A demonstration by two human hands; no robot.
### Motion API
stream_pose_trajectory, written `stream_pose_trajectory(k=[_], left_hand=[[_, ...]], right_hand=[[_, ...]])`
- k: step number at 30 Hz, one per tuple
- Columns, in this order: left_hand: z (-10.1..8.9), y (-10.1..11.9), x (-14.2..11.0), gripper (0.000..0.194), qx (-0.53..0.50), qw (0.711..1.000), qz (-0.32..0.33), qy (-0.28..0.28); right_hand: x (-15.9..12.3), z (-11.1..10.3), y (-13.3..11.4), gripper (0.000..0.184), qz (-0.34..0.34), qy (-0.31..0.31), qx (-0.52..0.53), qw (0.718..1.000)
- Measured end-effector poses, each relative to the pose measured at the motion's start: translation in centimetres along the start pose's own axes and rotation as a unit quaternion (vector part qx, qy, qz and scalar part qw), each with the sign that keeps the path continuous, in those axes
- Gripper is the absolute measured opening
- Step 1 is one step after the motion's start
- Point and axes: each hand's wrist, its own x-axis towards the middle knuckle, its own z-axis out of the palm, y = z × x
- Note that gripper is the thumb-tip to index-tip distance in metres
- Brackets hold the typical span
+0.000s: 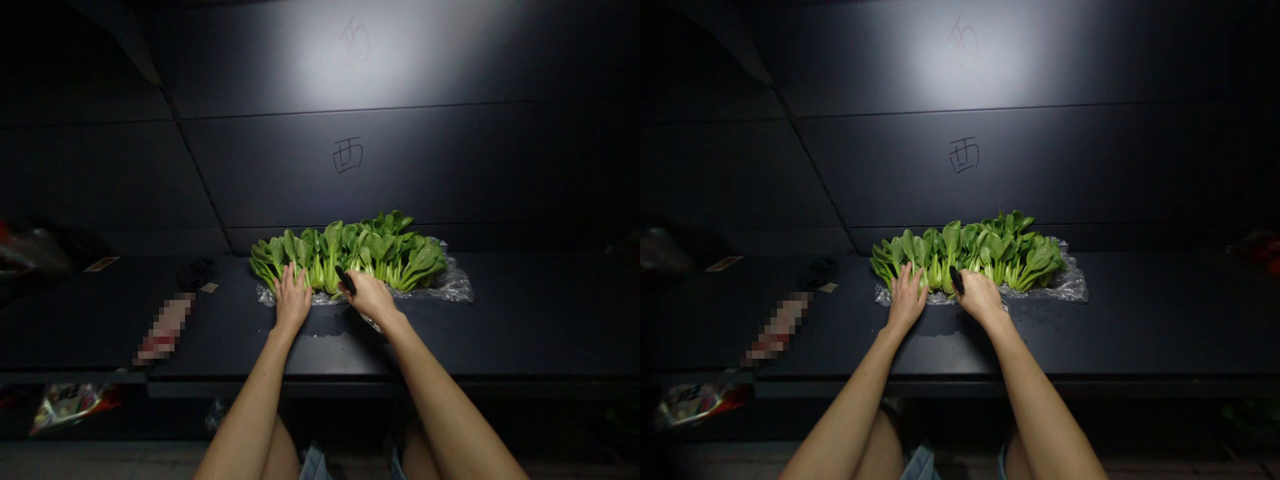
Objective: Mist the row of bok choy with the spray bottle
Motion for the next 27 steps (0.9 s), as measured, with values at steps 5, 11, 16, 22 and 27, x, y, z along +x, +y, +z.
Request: stream_pose_trajectory(k=[5,11,16,22,27], left_hand=[[0.0,-0.24,-0.11,0.046,-0.001,1.0,0.003,0.004],[0.09,-0.34,-0.21,0.046,-0.006,1.0,-0.002,0.01],[0.26,-0.48,-0.33,0.048,-0.008,1.0,-0.007,0.009],[0.16,-0.42,-0.44,0.05,-0.013,1.0,-0.013,0.0],[-0.07,-0.37,-0.31,0.053,-0.009,0.999,-0.037,0.006]], right_hand=[[-0.07,-0.14,-0.23,0.029,0.012,-0.003,0.0,1.0],[-0.12,-0.09,-0.49,0.029,0.006,0.006,-0.008,1.0],[-0.15,0.07,-0.48,0.027,-0.003,0.001,-0.016,1.0],[-0.18,0.33,-0.57,0.027,-0.005,-0.001,-0.023,1.0],[-0.1,0.56,-0.68,0.028,-0.011,0.002,-0.016,1.0]])
